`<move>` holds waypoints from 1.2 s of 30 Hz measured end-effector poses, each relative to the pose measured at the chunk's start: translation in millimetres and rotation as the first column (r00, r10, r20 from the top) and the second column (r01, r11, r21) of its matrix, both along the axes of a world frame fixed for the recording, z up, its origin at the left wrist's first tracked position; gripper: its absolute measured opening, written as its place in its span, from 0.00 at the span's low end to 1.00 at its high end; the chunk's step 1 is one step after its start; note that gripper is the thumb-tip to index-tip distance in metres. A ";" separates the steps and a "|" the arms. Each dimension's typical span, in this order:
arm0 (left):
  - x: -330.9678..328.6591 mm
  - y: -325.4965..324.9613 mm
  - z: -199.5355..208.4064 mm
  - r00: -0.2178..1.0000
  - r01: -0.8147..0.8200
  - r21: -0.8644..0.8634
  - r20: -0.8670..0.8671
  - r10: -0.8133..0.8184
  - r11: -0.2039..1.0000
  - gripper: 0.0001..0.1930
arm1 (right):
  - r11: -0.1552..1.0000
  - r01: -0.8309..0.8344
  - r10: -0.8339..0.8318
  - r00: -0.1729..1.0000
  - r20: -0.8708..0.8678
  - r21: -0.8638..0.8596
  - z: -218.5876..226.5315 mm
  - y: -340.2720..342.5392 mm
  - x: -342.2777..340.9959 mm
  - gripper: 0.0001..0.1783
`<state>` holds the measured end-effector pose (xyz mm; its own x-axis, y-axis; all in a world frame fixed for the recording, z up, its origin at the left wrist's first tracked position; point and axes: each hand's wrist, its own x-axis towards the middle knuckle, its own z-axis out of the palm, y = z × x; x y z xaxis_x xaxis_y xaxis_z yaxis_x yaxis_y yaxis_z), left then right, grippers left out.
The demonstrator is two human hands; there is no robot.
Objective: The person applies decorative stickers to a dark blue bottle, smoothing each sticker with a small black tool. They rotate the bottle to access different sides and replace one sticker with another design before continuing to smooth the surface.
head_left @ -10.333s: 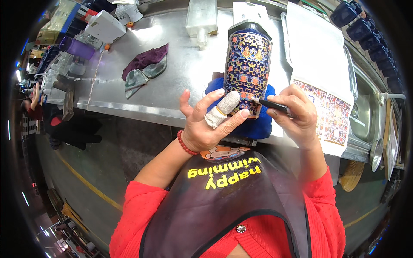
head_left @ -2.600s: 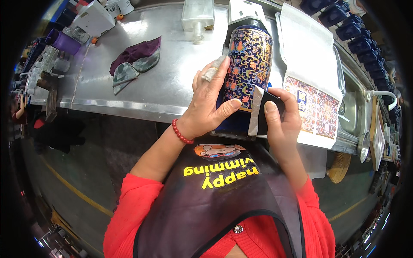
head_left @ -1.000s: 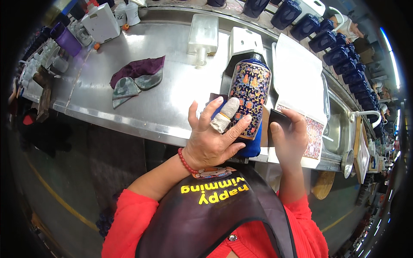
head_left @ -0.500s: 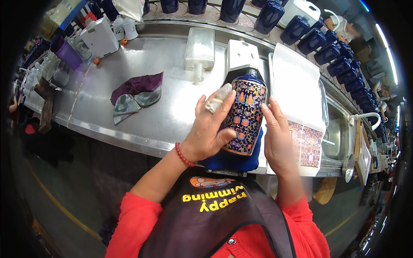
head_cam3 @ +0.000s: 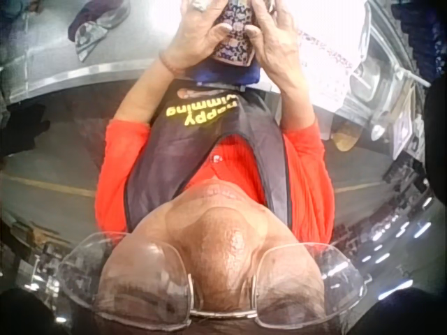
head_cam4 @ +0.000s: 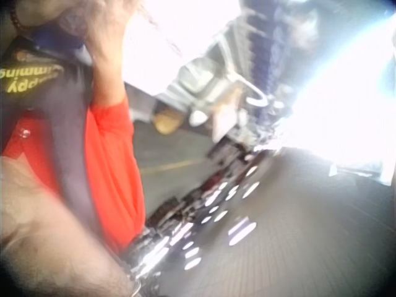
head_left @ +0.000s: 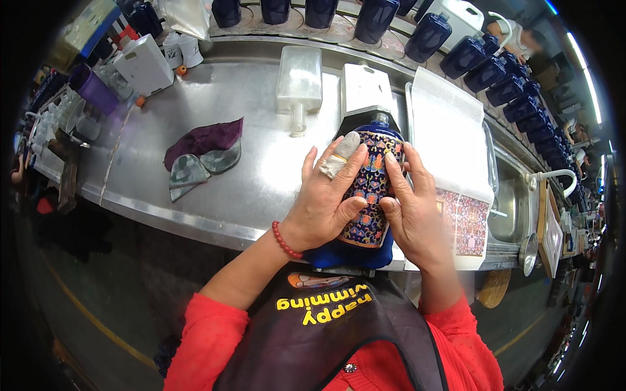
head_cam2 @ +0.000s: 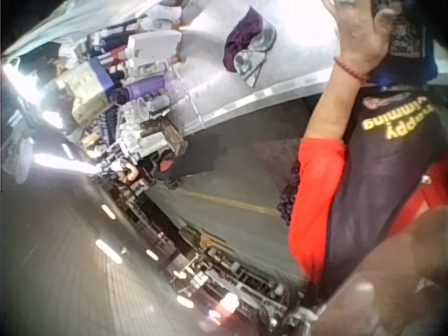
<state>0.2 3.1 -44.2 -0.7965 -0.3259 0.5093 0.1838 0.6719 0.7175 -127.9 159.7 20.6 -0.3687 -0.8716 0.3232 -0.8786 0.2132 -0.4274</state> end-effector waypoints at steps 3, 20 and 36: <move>-3.0 -1.5 0.0 0.999 -0.033 0.027 -0.014 0.034 0.999 0.39 | 0.998 0.039 -0.038 0.999 -0.021 0.057 2.7 -1.1 -4.8 0.33; -12.2 -11.6 7.7 1.000 -0.020 -0.036 0.018 0.020 0.999 0.41 | 0.993 0.042 -0.038 0.998 -0.040 0.112 20.4 -16.2 -17.1 0.32; -13.0 -11.8 4.9 1.000 -0.012 -0.030 0.017 0.013 0.999 0.41 | 0.997 0.008 -0.004 0.999 -0.048 0.082 27.5 -22.3 -19.2 0.31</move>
